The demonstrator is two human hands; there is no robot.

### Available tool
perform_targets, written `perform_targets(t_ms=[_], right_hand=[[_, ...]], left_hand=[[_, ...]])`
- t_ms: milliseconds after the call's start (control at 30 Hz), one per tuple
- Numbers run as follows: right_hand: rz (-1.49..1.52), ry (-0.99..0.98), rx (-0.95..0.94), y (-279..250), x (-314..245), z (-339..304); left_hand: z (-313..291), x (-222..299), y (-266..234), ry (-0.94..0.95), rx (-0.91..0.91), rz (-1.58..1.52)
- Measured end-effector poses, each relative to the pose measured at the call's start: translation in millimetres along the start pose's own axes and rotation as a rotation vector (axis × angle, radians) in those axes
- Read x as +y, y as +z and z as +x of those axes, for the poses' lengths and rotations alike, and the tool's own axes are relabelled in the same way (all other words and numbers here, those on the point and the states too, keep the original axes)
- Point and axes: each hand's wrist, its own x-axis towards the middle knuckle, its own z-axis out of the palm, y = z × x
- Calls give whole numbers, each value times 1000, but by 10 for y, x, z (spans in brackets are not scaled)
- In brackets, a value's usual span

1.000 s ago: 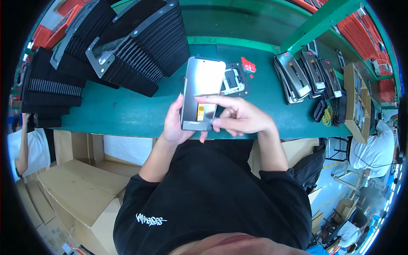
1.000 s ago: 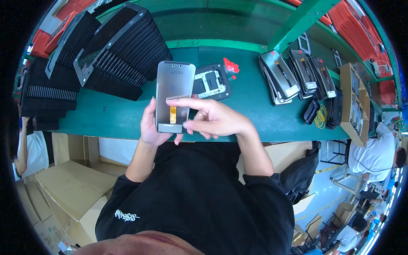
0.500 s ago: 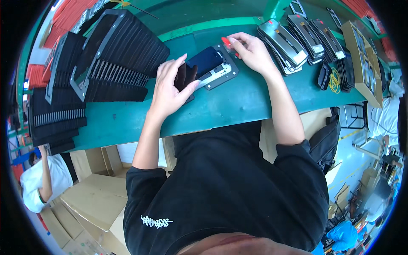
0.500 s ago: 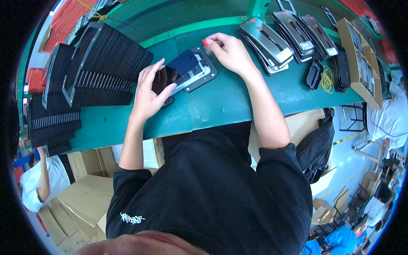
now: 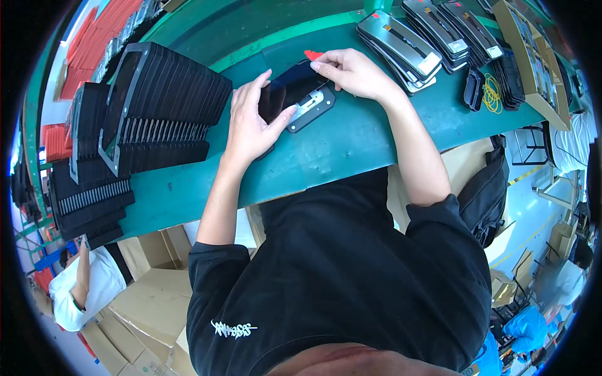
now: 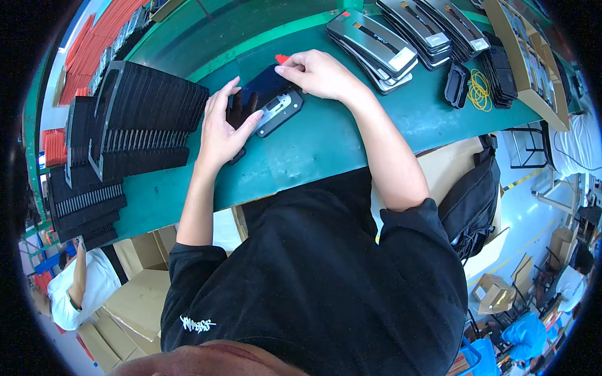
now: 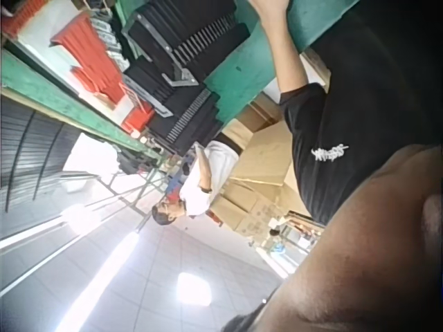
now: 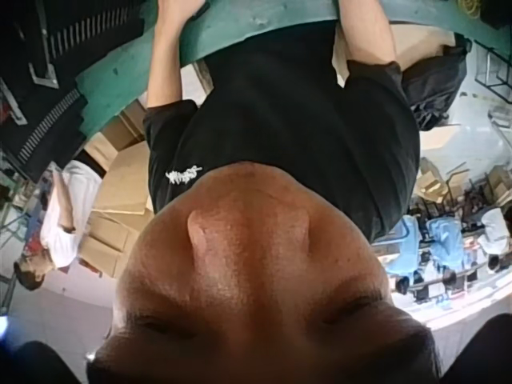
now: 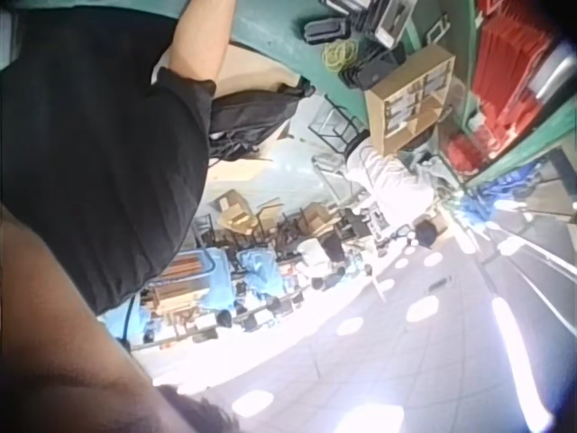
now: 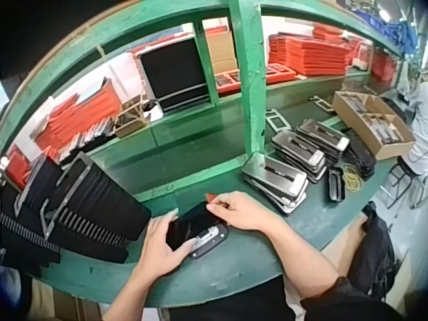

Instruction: Assembling components and covers onto electronics enclosures at a factory workstation.

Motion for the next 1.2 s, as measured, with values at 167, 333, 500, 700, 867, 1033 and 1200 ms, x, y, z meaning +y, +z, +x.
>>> perform_targets(t_ms=[167, 333, 500, 700, 867, 1033, 1200], right_hand=[[3, -7, 21, -1, -7, -22], [39, -15, 51, 36, 33, 6], [21, -13, 72, 36, 25, 2], [30, 11, 65, 29, -43, -4], [-5, -15, 37, 27, 16, -9], [-112, -155, 79, 34, 40, -33], [-276, -158, 112, 76, -77, -69]], left_hand=[[-67, 16, -82, -88, 11, -70], [-178, -87, -194, -154, 16, -146], [-143, -57, -122, -83, 11, -68], [-31, -45, -28, -75, 20, -70], [9, 13, 11, -58, 8, -59], [-118, 73, 9, 42, 41, 109], [-243, 27, 22, 43, 70, 128]])
